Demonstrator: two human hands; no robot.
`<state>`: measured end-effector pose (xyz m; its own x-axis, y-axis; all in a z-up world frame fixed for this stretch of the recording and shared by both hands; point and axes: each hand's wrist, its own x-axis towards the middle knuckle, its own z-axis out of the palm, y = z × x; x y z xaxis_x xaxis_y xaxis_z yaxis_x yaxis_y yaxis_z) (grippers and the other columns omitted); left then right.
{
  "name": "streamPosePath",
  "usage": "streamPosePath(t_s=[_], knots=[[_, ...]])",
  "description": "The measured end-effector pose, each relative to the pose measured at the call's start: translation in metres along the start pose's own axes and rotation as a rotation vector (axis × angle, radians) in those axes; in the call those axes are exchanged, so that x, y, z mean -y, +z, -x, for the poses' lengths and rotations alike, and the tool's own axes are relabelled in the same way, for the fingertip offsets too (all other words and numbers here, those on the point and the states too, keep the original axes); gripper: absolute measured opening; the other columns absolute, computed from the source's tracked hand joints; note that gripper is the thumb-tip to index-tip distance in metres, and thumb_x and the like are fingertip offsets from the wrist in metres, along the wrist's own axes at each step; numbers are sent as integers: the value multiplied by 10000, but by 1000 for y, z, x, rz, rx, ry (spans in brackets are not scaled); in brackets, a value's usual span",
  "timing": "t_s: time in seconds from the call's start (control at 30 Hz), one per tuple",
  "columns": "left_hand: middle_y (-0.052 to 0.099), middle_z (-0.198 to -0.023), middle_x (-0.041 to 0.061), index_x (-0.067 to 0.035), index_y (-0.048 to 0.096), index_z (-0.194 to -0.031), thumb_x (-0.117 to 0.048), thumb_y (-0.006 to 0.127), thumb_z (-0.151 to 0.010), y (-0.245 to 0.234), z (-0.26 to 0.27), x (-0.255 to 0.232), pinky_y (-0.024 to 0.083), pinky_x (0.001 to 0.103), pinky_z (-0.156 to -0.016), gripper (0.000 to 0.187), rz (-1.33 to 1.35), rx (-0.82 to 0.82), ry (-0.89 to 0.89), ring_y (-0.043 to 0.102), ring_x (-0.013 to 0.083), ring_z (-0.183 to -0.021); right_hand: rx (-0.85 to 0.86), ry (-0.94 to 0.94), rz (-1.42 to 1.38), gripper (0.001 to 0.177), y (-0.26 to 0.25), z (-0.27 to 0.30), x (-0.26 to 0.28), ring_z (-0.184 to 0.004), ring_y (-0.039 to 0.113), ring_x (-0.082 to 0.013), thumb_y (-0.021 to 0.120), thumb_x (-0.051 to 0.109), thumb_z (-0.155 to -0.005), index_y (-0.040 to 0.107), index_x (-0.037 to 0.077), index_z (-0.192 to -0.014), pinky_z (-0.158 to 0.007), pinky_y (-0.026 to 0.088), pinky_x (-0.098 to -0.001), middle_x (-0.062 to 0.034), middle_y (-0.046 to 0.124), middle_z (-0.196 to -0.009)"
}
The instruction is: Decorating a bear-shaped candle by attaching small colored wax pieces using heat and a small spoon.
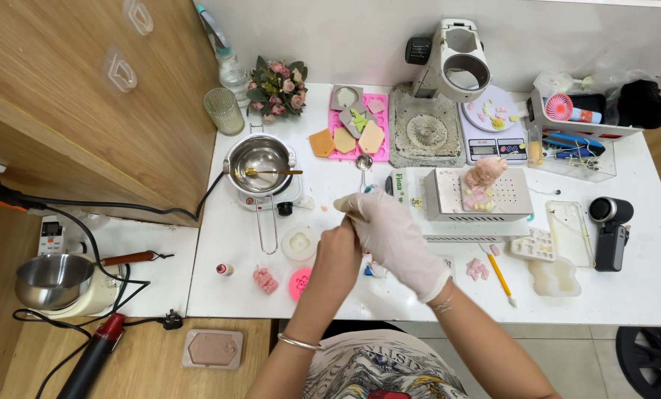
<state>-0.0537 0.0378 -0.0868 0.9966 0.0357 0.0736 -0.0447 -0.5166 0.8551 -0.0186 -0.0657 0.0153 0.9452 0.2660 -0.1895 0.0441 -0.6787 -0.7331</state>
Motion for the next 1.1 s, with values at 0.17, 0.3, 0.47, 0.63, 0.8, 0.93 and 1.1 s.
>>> streamPosePath(t_s=[0.17,0.3,0.47,0.63,0.8,0.93,1.1], knots=[[650,-719,300,89,612,-817,-30,574,-893,-3,6,11,539,515,-640,146,-118,43,-103,673,462,-708,-161,-269,42,332,44,12,-47,-860,657,-302,648,72,-940,663,100,-1271,-754,540,-396,-172,636,-988],[644,-646,267,111,634,-772,-149,543,-1008,1,2,26,534,436,-575,363,95,-24,-274,695,383,-614,-533,-486,138,595,61,35,-54,-967,595,-378,714,82,-817,532,11,-1379,-815,499,-438,-216,593,-1113],[707,-691,154,96,697,-863,-260,549,-1024,22,3,34,569,353,-591,418,473,-29,-390,709,228,-633,-430,-313,150,504,75,28,-94,-869,601,-353,750,86,-850,588,65,-1326,-754,498,-458,-156,625,-956],[754,-832,69,59,730,-991,-258,560,-1036,37,1,54,589,276,-675,362,1015,-133,-474,698,123,-704,-658,-413,212,425,68,36,-93,-822,602,-379,732,45,-838,655,83,-1255,-683,494,-460,-150,642,-907],[722,-931,30,36,724,-1066,-192,602,-1037,41,4,37,563,256,-726,261,1227,-379,-487,645,91,-786,-588,-370,214,295,74,41,-106,-769,610,-351,756,64,-848,618,60,-1109,-664,493,-445,-136,598,-818],[717,-936,50,49,740,-1088,-232,566,-1077,59,8,45,525,267,-728,331,1126,-353,-457,612,91,-795,-559,-381,338,300,65,49,-104,-710,596,-343,780,65,-793,647,59,-1062,-628,490,-457,-128,586,-765],[760,-954,40,24,724,-1067,-261,514,-1040,75,24,27,533,271,-778,355,1023,-192,-557,663,104,-864,-736,-488,109,339,69,48,-117,-772,623,-309,777,-12,-791,680,39,-1112,-649,518,-399,-122,634,-885]])
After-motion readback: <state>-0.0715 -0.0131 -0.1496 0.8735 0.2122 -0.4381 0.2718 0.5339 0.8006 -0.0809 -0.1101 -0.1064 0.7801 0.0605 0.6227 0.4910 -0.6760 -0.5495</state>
